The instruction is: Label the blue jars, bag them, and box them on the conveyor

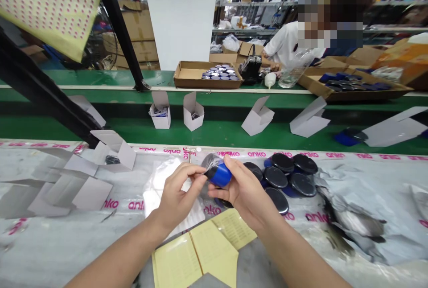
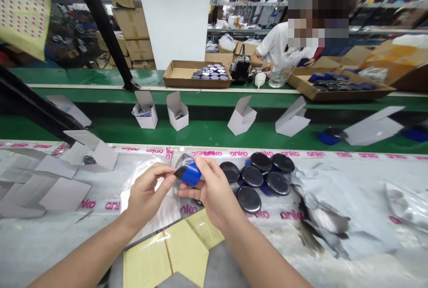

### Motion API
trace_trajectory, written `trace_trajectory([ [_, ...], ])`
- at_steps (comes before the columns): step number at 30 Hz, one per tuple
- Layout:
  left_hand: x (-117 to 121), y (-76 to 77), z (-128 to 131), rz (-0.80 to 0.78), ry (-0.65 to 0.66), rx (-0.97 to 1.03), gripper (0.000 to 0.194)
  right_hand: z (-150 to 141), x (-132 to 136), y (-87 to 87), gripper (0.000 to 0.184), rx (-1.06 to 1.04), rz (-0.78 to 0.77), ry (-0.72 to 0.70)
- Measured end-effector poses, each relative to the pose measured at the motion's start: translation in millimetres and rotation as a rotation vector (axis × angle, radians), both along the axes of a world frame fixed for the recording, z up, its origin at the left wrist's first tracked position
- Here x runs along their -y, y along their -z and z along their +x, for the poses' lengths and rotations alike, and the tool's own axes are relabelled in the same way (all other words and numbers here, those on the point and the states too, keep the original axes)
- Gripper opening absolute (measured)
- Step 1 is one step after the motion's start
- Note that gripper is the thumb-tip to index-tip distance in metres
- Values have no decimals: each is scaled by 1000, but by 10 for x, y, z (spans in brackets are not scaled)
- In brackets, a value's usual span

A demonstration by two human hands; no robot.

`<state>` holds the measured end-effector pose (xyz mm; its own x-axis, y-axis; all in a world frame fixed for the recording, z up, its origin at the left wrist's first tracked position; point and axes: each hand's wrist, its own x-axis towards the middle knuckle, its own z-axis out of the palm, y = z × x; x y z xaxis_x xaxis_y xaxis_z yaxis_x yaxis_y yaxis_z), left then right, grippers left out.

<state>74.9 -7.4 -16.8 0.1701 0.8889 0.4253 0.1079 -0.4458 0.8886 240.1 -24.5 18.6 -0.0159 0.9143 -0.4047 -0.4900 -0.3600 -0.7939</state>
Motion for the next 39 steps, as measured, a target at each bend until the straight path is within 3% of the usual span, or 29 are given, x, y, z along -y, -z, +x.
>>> trace_trajectory([
  [3,27,-54,45,-70,-95,-6,12,-60,12,3,43,42,49,98],
  [6,41,-95,47,-25,-153,10,10,-136,28,7,48,104,104,138],
  [11,23,-138,-10,38,-155,22,8,-148,-51,20,60,348,148,72],
  [14,-63,-133,-42,-78,-159,41,3,-71,-156,-8,53,549,184,5],
  [17,-228,-149,-83,-211,-119,27,7,40,-284,-64,38,617,245,-85],
  [21,-451,-249,-152,-224,-71,-88,9,212,-481,-148,8,896,302,-289],
  [26,-582,-412,-193,-195,48,-396,14,316,-607,-270,24,1468,444,-367],
  [28,-623,-455,-196,-152,51,-503,16,308,-610,-300,28,1554,477,-377],
  [31,-696,-469,-185,-66,-8,-626,16,273,-614,-277,28,1363,563,-344],
  [35,-760,-416,-142,-125,64,-753,18,231,-678,-137,21,822,555,-290],
  [37,-772,-387,-123,-151,86,-726,18,238,-723,-61,18,661,528,-295],
  [39,-788,-361,-112,-161,47,-594,15,270,-754,1,18,632,540,-304],
])
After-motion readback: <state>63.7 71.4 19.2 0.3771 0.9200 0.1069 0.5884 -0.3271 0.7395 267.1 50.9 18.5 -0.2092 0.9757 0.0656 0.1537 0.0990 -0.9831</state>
